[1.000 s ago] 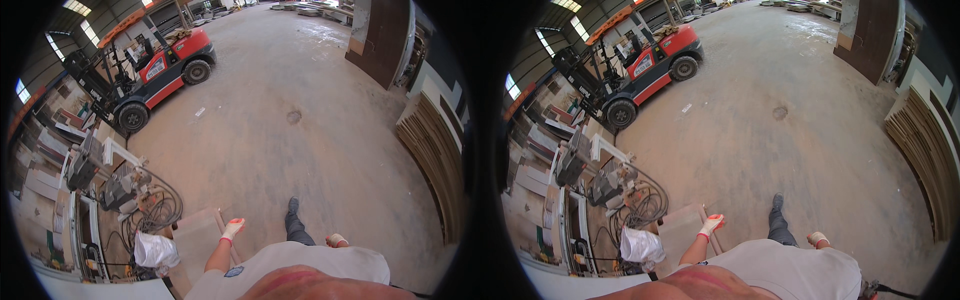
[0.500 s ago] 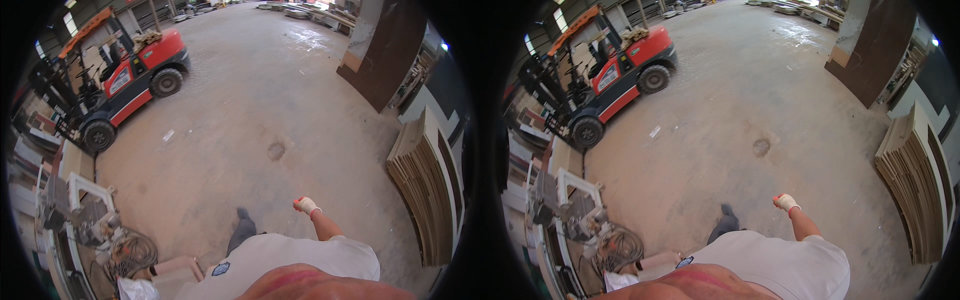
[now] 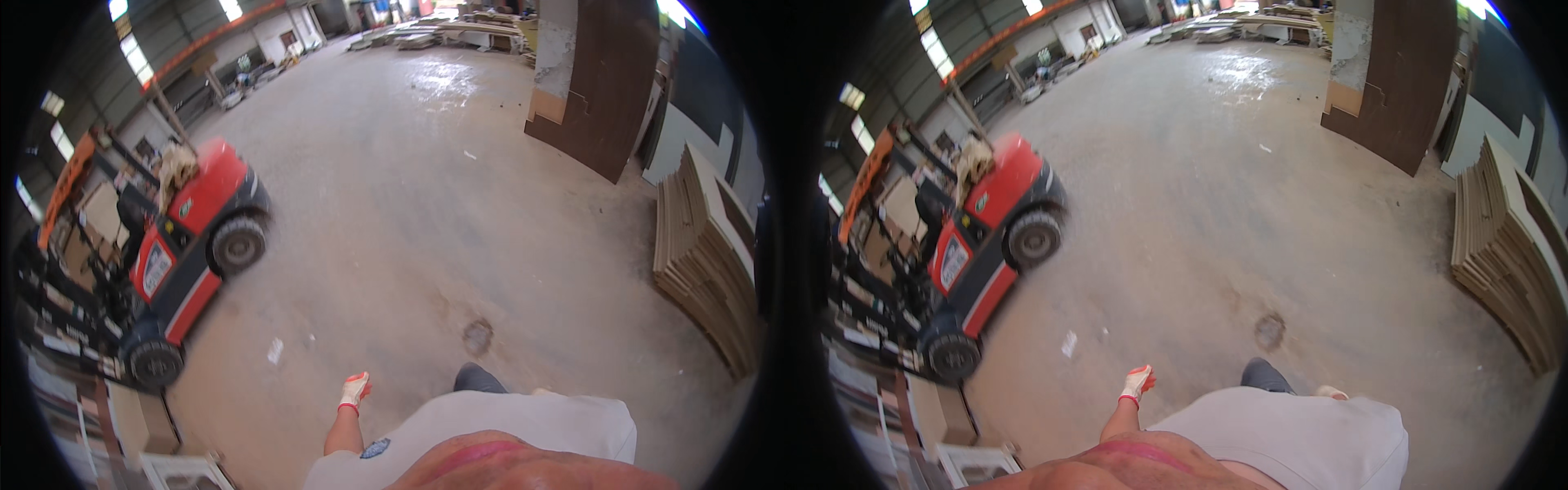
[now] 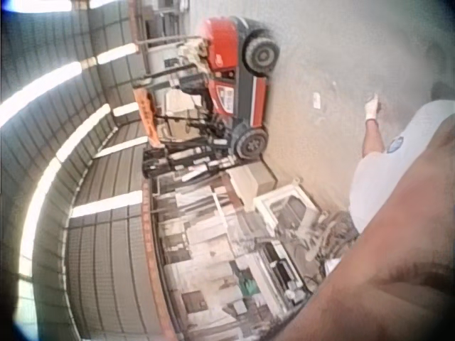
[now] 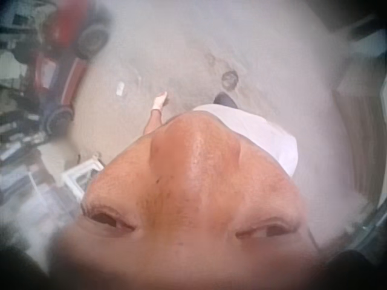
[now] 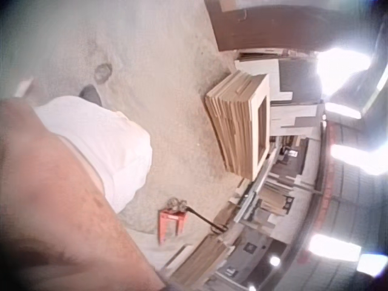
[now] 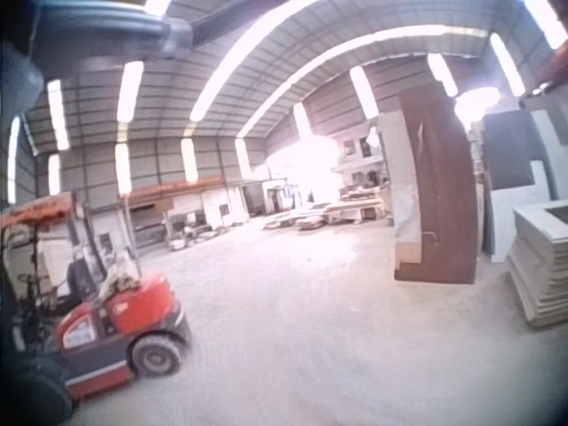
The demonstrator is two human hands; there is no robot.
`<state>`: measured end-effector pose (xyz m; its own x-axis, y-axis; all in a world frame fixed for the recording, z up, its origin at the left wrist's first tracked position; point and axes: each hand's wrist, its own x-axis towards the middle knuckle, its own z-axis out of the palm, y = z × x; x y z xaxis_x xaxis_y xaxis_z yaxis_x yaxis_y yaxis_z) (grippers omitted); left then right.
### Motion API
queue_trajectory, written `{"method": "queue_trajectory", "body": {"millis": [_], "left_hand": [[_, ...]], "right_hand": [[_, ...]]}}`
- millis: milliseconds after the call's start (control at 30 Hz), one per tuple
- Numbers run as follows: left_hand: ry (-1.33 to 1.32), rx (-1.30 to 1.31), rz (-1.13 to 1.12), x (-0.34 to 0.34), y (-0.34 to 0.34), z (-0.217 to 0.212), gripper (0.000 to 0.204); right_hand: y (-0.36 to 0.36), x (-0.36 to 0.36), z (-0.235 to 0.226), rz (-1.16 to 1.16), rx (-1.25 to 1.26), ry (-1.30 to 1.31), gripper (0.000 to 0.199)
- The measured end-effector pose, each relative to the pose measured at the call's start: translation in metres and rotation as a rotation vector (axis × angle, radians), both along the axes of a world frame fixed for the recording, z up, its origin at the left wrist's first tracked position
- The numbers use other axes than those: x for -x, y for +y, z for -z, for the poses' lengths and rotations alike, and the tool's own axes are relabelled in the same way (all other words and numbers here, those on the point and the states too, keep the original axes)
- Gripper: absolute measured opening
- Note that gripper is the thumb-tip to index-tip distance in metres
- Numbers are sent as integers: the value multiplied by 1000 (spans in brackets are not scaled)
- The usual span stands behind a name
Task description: The person walks through a workshop, briefly approaches a forklift, then repeatedly picks up large flat boards and stacks them on a pile. The person handles the boards by hand and places them one at a time onto the growing stack.
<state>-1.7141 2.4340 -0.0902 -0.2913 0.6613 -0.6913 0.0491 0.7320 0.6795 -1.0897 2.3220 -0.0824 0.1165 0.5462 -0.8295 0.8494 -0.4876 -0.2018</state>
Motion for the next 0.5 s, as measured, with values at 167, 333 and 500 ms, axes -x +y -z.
{"method": "queue_trajectory", "body": {"millis": [167, 333, 500], "left_hand": [[-89, -239, 88, 29, 263, -10, 31], [-109, 178, 34, 38, 338, 16, 31], [-92, 450, 123, 65, 389, 33, 30]], "right_hand": [[145, 19, 40, 67, 93, -1, 44], [387, 67, 35, -109, -10, 44, 44], [739, 144, -13, -152, -40, 86, 36]]}}
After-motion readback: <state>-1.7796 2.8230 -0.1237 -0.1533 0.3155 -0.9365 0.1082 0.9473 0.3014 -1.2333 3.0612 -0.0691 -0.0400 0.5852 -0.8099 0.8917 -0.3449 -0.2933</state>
